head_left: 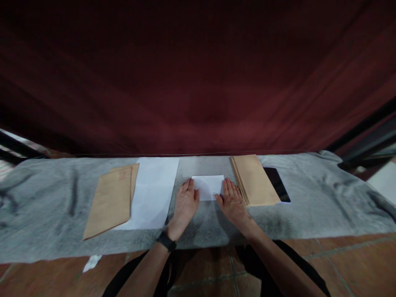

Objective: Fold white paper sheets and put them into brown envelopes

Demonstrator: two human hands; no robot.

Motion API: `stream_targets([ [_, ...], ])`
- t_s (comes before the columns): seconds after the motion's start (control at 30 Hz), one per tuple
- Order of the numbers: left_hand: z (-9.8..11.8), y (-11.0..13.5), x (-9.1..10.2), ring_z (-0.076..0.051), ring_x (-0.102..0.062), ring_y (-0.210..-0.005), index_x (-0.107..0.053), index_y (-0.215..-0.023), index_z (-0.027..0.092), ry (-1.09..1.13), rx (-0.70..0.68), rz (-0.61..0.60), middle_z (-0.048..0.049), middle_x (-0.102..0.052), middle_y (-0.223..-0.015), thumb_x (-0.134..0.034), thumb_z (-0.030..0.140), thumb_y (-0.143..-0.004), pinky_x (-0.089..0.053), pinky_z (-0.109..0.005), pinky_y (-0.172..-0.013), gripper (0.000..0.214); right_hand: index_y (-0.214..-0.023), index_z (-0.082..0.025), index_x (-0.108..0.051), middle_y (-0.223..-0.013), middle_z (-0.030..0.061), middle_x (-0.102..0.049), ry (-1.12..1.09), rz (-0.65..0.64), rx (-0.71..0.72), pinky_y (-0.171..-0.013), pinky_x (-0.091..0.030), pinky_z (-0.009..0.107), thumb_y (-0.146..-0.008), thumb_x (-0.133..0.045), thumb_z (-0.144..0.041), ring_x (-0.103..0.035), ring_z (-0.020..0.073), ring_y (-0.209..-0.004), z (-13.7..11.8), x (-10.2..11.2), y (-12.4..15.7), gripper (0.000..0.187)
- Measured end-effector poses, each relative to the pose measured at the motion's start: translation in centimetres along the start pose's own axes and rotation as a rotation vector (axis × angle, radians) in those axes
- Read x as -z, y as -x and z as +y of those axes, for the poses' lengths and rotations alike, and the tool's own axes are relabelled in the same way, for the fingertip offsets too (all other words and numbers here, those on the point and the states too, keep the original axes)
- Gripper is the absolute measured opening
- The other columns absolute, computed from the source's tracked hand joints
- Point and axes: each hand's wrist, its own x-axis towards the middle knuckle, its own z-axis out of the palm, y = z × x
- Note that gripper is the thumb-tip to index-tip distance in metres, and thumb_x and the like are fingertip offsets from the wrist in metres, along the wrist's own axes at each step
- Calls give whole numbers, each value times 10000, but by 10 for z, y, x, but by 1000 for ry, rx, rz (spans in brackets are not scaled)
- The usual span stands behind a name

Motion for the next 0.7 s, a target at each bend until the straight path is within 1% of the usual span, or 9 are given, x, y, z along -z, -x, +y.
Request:
stream_targets([
  [0.07,1,-2,0,-283,-564,-1278,-548,-1380,65,84,9,13,-172,-627,-1368,-422,215,-947,-435,-429,-1112,475,-1534,-16,-335,-1507,239,-473,1,-2,0,-1114,-369,480,-1038,-400,-420,-446,335,-1389,0,0,0,643],
  [0.2,-1,-8,0,-274,-605,-1219,-547,-1371,95,260,98,19,-166,-654,-1315,-438,158,-918,-466,-434,-1078,470,-1536,-28,-338,-1507,239,-472,5,5,6,-1112,-370,488,-1035,-406,-415,-475,339,-1366,0,0,0,637],
  [0.3,-5,-10,2,-265,-661,-1115,-539,-1377,113,378,173,4,-160,-683,-1233,-447,151,-913,-519,-422,-1000,474,-1524,-19,-357,-1508,244,-468,17,1,3,-1111,-370,491,-1032,-415,-410,-483,343,-1356,0,-1,-1,631],
  [0.4,-9,-10,3,-270,-695,-1004,-524,-1392,107,436,237,-27,-146,-716,-1105,-493,167,-893,-552,-421,-919,503,-1505,9,-379,-1509,253,-461,25,-14,6,-1114,-371,487,-1031,-425,-410,-468,348,-1367,0,-1,-2,634],
  [0.5,-10,-9,2,-260,-708,-923,-480,-1435,111,494,264,-52,-113,-737,-1002,-526,157,-862,-562,-399,-860,577,-1507,10,-375,-1511,254,-458,16,-13,4,-1115,-375,490,-1030,-435,-410,-465,349,-1370,0,-2,-1,639],
  [0.63,-11,-9,-1,-226,-696,-801,-477,-1444,132,591,279,-57,-54,-724,-865,-541,75,-785,-560,-364,-790,664,-1532,-20,-342,-1524,243,-446,-20,4,-1,-1121,-373,505,-1031,-435,-400,-437,342,-1398,1,-1,0,636],
  [0.7,-12,-10,-2,-200,-670,-706,-462,-1458,131,676,322,-77,-23,-693,-781,-548,69,-773,-554,-334,-705,694,-1529,-29,-352,-1537,229,-435,-48,-8,4,-1135,-362,501,-1037,-421,-397,-411,334,-1421,0,3,-2,619],
])
